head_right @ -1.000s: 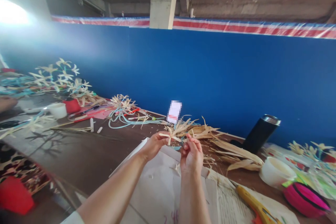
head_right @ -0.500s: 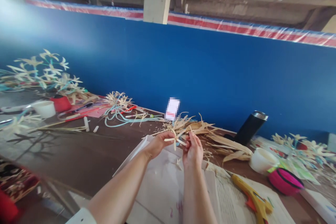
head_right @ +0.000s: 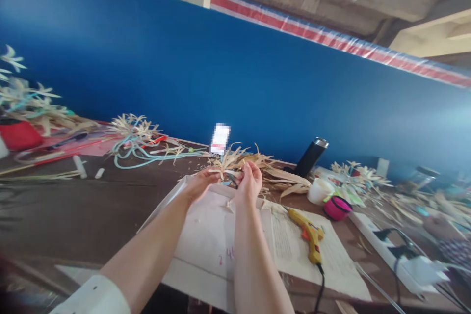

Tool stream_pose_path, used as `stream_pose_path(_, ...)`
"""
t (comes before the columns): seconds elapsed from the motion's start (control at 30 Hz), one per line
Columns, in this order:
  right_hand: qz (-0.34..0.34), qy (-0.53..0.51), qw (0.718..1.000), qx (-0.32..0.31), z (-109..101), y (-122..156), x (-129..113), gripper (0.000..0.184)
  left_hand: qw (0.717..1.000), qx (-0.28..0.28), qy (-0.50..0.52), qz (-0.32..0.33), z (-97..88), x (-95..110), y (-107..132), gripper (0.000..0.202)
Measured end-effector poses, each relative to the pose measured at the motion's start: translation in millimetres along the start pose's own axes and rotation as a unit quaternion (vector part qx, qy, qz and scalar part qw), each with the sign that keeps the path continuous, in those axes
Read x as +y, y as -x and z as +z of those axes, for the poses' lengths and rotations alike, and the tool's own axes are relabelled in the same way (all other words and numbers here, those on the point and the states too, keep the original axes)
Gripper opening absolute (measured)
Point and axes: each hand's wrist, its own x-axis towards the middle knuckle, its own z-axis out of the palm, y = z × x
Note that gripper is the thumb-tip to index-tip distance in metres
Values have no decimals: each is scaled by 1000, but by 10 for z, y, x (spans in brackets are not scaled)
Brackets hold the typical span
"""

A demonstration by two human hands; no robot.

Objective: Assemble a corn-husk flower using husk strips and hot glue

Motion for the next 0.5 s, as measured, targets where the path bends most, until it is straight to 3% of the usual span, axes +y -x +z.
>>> stream_pose_path(0.1,9,33,999,-24,95,48,-183,36,1000,0,-12,7,-14,16,14,36)
stream_pose_path(0.2,3,90,992,-84,58,41,-478,34,999,31,-15,11,-31,-5,11,37)
stream_pose_path(0.3,-14,168,978,-124,-147,-28,-858,32,999,47,-12,6,-35,-26,-6,35)
stream_pose_path(0.4,-7,247,963,-105,-443,-106,-1200,30,999,41,-7,-8,-27,-14,-11,33)
stream_pose_path(0.5,3,280,957,-74,-707,-156,-1334,30,999,31,-2,-16,-25,16,2,32)
